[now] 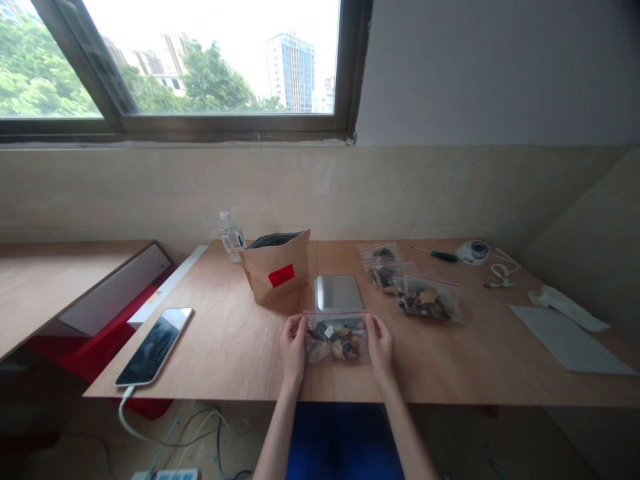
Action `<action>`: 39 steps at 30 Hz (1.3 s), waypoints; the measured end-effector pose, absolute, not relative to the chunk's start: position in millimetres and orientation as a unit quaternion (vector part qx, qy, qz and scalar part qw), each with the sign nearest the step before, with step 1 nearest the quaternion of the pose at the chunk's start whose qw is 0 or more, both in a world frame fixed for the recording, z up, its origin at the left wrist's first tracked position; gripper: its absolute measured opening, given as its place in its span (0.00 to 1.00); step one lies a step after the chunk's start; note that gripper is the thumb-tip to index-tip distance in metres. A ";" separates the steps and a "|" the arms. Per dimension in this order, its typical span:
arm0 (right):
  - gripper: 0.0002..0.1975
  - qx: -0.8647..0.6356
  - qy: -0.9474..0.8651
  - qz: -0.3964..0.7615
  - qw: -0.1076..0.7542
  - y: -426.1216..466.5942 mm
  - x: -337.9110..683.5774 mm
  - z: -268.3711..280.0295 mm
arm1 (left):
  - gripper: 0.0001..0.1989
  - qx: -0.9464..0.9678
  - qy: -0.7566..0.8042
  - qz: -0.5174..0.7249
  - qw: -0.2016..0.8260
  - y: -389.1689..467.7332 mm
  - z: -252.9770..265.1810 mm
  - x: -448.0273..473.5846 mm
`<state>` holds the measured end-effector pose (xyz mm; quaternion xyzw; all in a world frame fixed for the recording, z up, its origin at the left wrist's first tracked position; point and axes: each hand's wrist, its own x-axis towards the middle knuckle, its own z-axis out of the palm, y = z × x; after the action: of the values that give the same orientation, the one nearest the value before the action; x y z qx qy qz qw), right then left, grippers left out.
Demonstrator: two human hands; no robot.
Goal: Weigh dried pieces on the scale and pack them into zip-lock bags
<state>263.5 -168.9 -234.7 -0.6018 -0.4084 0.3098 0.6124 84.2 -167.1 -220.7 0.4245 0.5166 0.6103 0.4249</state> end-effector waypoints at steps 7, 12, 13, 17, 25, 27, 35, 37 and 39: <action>0.21 -0.602 -0.400 0.307 0.619 -169.1 263.4 -236.7 | 0.13 0.408 0.520 0.614 0.433 -166.1 -222.2 83.6; 0.20 -0.605 -0.404 0.297 0.619 -170.0 263.0 -234.1 | 0.14 0.399 0.515 0.617 0.443 -166.0 -222.4 82.8; 0.20 -0.604 -0.405 0.297 0.619 -170.3 262.8 -233.4 | 0.14 0.399 0.514 0.617 0.442 -166.4 -222.3 82.6; 0.19 -0.597 -0.410 0.297 0.623 -171.0 262.0 -232.5 | 0.14 0.403 0.513 0.614 0.445 -168.3 -221.0 82.5; 0.20 -0.600 -0.412 0.284 0.624 -169.9 264.3 -235.5 | 0.14 0.423 0.502 0.603 0.454 -169.4 -215.7 85.5; 0.20 -0.601 -0.412 0.281 0.624 -170.1 264.6 -235.4 | 0.13 0.422 0.491 0.600 0.470 -168.4 -216.9 86.3; 0.19 -0.609 -0.414 0.265 0.622 -171.5 263.3 -233.2 | 0.13 0.430 0.470 0.589 0.498 -164.4 -219.3 86.7; 0.19 -0.610 -0.404 0.273 0.624 -171.7 263.1 -232.8 | 0.12 0.426 0.467 0.589 0.504 -165.1 -218.2 86.5; 0.18 -0.603 -0.400 0.294 0.625 -171.8 262.6 -231.9 | 0.12 0.427 0.462 0.591 0.504 -165.9 -217.6 86.4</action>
<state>262.6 -171.8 -231.9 -0.6028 -0.3999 0.2940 0.6247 86.4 -165.9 -217.6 0.4275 0.4624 0.5908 0.5043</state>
